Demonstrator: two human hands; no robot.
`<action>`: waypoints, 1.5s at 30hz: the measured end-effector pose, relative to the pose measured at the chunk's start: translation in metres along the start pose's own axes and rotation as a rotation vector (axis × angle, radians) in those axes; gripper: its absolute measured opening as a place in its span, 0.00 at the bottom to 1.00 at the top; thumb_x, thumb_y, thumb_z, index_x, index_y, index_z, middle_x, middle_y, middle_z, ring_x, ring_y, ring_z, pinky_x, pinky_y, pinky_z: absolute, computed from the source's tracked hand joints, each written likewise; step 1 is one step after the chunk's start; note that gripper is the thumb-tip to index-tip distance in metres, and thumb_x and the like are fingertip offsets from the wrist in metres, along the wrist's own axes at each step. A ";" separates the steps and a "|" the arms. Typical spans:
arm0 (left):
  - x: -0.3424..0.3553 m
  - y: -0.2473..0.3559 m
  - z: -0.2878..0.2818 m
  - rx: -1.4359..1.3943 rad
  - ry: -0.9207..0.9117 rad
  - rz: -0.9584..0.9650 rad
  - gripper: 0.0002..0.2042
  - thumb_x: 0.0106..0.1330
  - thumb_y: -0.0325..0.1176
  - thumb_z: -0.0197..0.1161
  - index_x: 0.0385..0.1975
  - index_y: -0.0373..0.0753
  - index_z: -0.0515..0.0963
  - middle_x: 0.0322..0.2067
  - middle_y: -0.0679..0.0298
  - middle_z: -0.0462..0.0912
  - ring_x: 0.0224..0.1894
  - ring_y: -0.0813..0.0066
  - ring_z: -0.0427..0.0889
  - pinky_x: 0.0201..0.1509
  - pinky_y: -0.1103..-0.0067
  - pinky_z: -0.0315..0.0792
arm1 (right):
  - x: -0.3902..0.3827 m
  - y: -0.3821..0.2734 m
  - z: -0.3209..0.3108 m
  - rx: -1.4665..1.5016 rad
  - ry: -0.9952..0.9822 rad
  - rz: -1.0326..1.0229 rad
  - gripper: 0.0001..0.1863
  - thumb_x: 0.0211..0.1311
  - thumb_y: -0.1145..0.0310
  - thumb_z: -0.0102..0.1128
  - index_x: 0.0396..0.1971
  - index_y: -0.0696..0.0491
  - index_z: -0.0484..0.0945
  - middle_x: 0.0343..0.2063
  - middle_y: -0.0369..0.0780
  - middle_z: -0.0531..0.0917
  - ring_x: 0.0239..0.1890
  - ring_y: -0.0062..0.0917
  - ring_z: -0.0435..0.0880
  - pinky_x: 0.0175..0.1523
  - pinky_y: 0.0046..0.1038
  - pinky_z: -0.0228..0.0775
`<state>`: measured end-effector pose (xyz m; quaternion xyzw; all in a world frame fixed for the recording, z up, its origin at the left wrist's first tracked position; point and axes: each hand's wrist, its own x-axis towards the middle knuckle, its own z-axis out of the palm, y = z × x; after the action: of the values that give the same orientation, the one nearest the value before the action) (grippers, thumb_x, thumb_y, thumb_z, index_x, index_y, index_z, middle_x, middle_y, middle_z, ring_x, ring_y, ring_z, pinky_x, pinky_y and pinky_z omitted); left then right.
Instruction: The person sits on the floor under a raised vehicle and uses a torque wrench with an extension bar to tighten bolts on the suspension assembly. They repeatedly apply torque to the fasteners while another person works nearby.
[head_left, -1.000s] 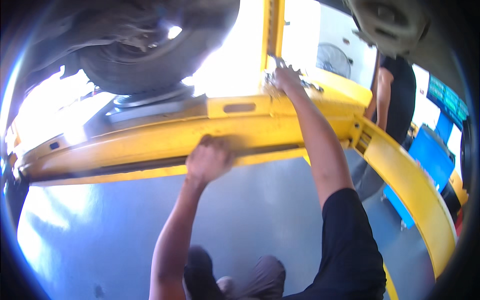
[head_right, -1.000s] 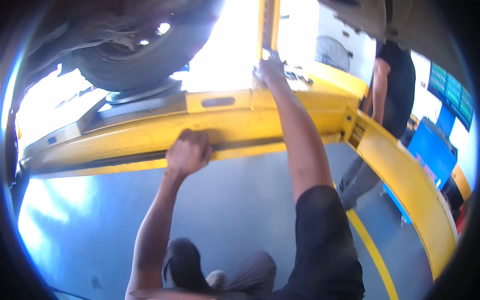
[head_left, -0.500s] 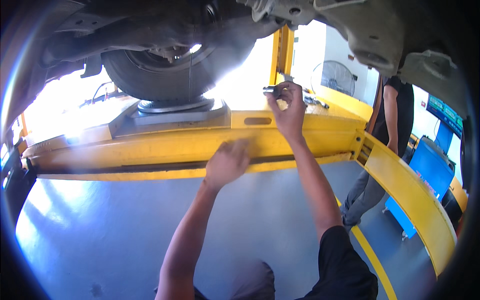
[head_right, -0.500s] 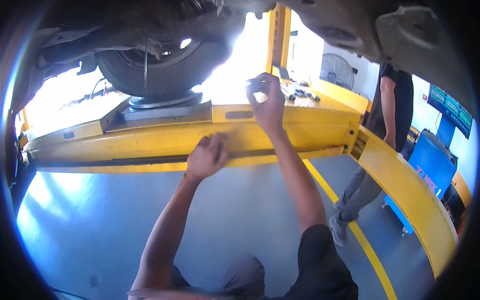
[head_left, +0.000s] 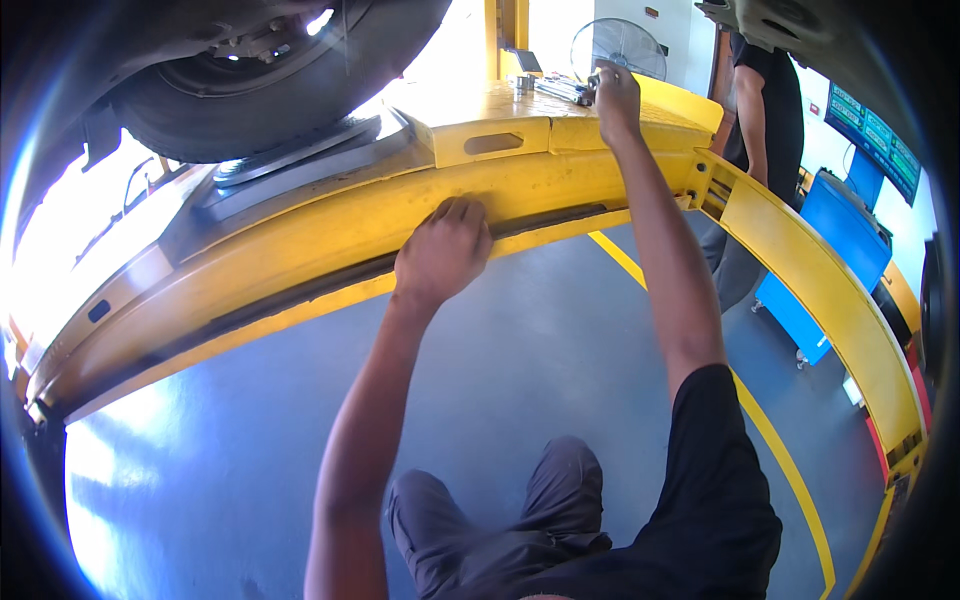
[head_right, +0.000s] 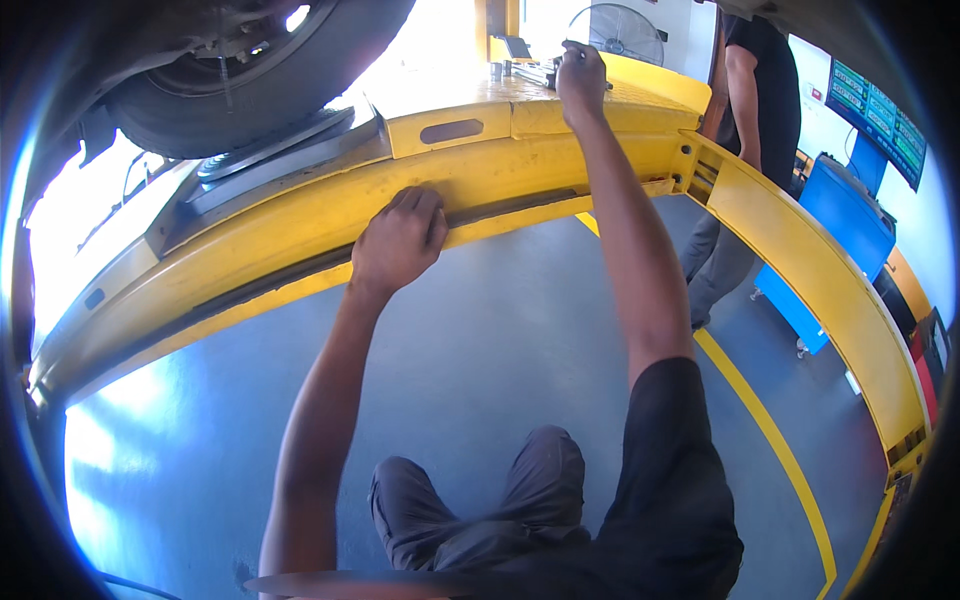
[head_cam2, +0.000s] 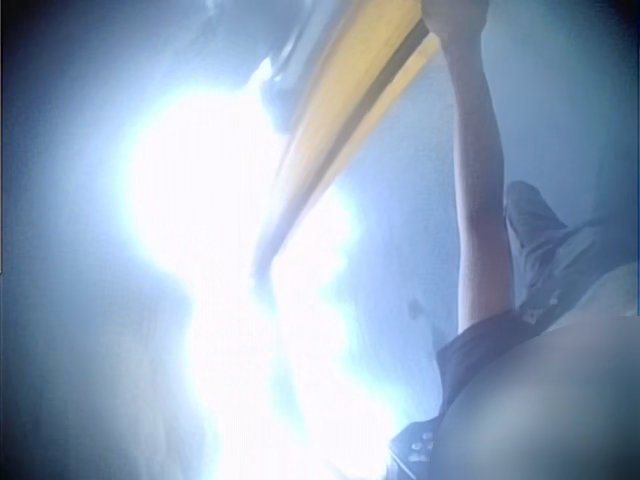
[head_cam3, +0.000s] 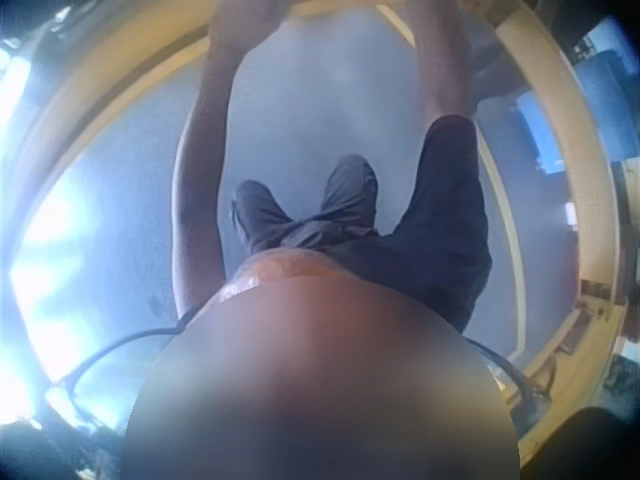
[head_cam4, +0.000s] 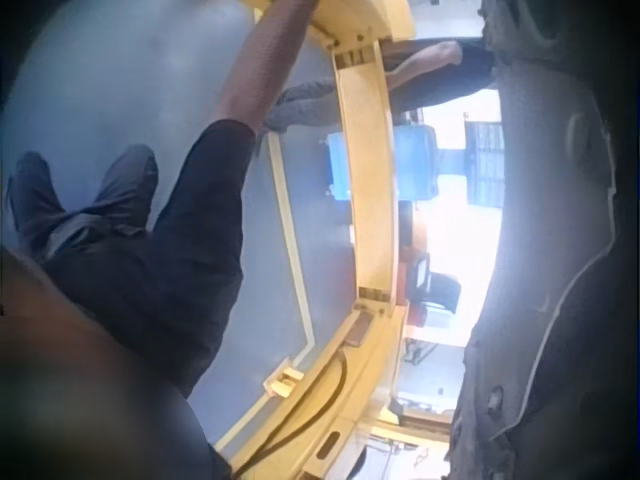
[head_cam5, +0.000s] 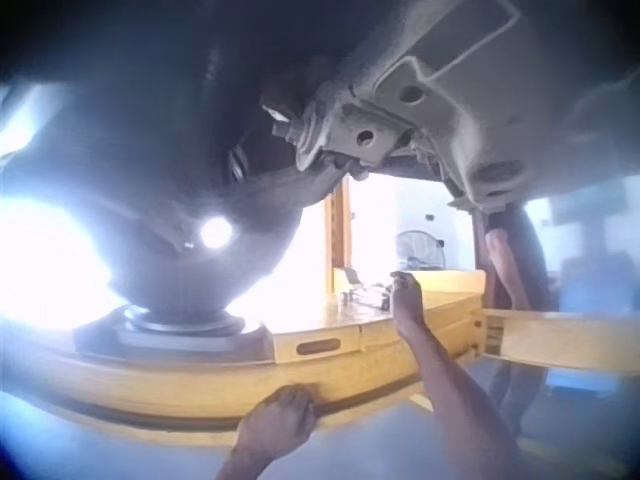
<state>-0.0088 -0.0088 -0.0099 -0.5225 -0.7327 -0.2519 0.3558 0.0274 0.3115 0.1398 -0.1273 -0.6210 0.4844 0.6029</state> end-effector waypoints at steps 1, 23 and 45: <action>-0.001 0.002 0.004 0.067 0.021 -0.009 0.07 0.68 0.33 0.61 0.33 0.36 0.76 0.33 0.56 0.82 0.40 0.56 0.87 0.41 0.64 0.85 | 0.023 0.007 0.006 -0.097 -0.065 -0.121 0.15 0.72 0.67 0.56 0.49 0.58 0.85 0.38 0.42 0.88 0.41 0.24 0.86 0.48 0.29 0.80; 0.001 0.001 0.025 0.337 0.151 -0.018 0.06 0.62 0.32 0.63 0.26 0.41 0.73 0.27 0.64 0.77 0.29 0.69 0.81 0.30 0.73 0.81 | 0.183 0.100 0.141 -1.268 -0.869 -0.176 0.16 0.77 0.66 0.57 0.59 0.39 0.85 0.52 0.34 0.87 0.39 0.23 0.86 0.44 0.30 0.83; -0.005 0.013 0.010 0.150 0.179 -0.040 0.07 0.64 0.33 0.63 0.29 0.37 0.77 0.28 0.59 0.81 0.33 0.60 0.86 0.39 0.66 0.84 | 0.017 0.007 0.091 -0.869 -0.835 -0.410 0.32 0.54 0.44 0.67 0.52 0.52 0.88 0.51 0.49 0.89 0.54 0.41 0.87 0.60 0.41 0.78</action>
<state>0.0023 -0.0005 -0.0199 -0.4553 -0.7251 -0.2489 0.4527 -0.0594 0.2871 0.1629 -0.0392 -0.9554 0.0718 0.2837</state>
